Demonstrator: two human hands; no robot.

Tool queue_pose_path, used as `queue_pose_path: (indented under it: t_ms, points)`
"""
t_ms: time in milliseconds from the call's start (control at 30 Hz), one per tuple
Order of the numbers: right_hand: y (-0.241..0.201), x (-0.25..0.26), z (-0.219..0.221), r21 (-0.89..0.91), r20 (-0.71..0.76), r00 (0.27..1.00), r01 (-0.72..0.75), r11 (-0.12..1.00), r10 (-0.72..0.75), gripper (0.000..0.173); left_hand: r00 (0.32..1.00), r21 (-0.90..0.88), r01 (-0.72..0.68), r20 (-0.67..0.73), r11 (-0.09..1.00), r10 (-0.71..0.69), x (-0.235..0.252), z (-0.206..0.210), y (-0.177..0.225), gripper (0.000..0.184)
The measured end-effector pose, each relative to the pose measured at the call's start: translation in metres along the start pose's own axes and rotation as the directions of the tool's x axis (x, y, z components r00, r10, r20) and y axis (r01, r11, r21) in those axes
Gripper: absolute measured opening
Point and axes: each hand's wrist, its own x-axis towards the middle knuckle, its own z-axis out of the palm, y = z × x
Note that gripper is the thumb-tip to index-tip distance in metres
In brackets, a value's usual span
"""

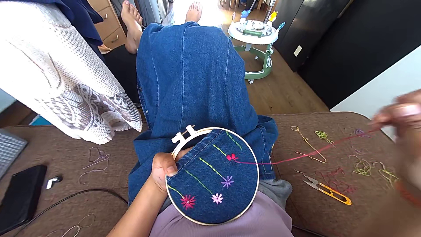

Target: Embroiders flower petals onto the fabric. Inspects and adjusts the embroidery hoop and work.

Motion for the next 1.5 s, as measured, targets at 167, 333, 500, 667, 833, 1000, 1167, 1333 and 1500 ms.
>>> queue_pose_path:
  t_ms: [167, 333, 500, 667, 833, 1000, 1167, 1333, 1500]
  points:
    - [-0.065, -0.019, 0.094, 0.037, 0.24, 0.957, 0.159, 0.987, -0.163, 0.01, 0.999, 0.003, -0.026, 0.022, 1.0, 0.026, -0.011, -0.014, -0.006, 0.044]
    - [-0.066, -0.028, 0.123, 0.045, 0.307, 0.925, 0.219, 0.975, -0.222, 0.014, 0.999, 0.035, -0.027, 0.022, 0.999, 0.026, -0.01, -0.012, -0.006, 0.045]
    - [-0.064, -0.03, 0.124, 0.045, 0.322, 0.924, 0.201, 0.979, -0.205, 0.014, 0.999, 0.012, -0.027, 0.026, 1.0, 0.027, -0.013, -0.016, -0.007, 0.045]
    - [-0.063, -0.031, 0.125, 0.054, 0.325, 0.925, 0.188, 0.981, -0.195, 0.015, 0.999, 0.008, -0.027, 0.031, 1.0, 0.026, -0.01, -0.014, -0.006, 0.045]
    - [-0.064, -0.031, 0.126, 0.064, 0.327, 0.928, 0.169, 0.984, -0.181, 0.016, 0.999, 0.023, -0.027, 0.03, 0.999, 0.026, -0.01, -0.012, -0.006, 0.044]
    - [-0.064, -0.032, 0.126, 0.069, 0.329, 0.928, 0.159, 0.985, -0.173, 0.017, 0.999, 0.004, -0.022, 0.036, 1.0, 0.022, -0.011, -0.014, -0.006, 0.044]
    - [-0.069, -0.03, 0.124, -0.018, 0.319, 0.919, 0.25, 0.968, -0.232, 0.02, 1.0, 0.031, -0.004, 0.017, 1.0, 0.004, -0.003, -0.002, -0.003, 0.041]
    - [-0.074, -0.026, 0.122, -0.097, 0.334, 0.896, 0.342, 0.935, -0.293, 0.024, 1.0, 0.046, 0.005, 0.01, 0.999, -0.006, -0.002, 0.001, -0.002, 0.041]
    - [-0.075, -0.024, 0.126, -0.114, 0.315, 0.903, 0.34, 0.933, -0.291, 0.022, 1.0, 0.068, -0.004, 0.029, 0.998, 0.002, -0.005, -0.005, -0.002, 0.042]
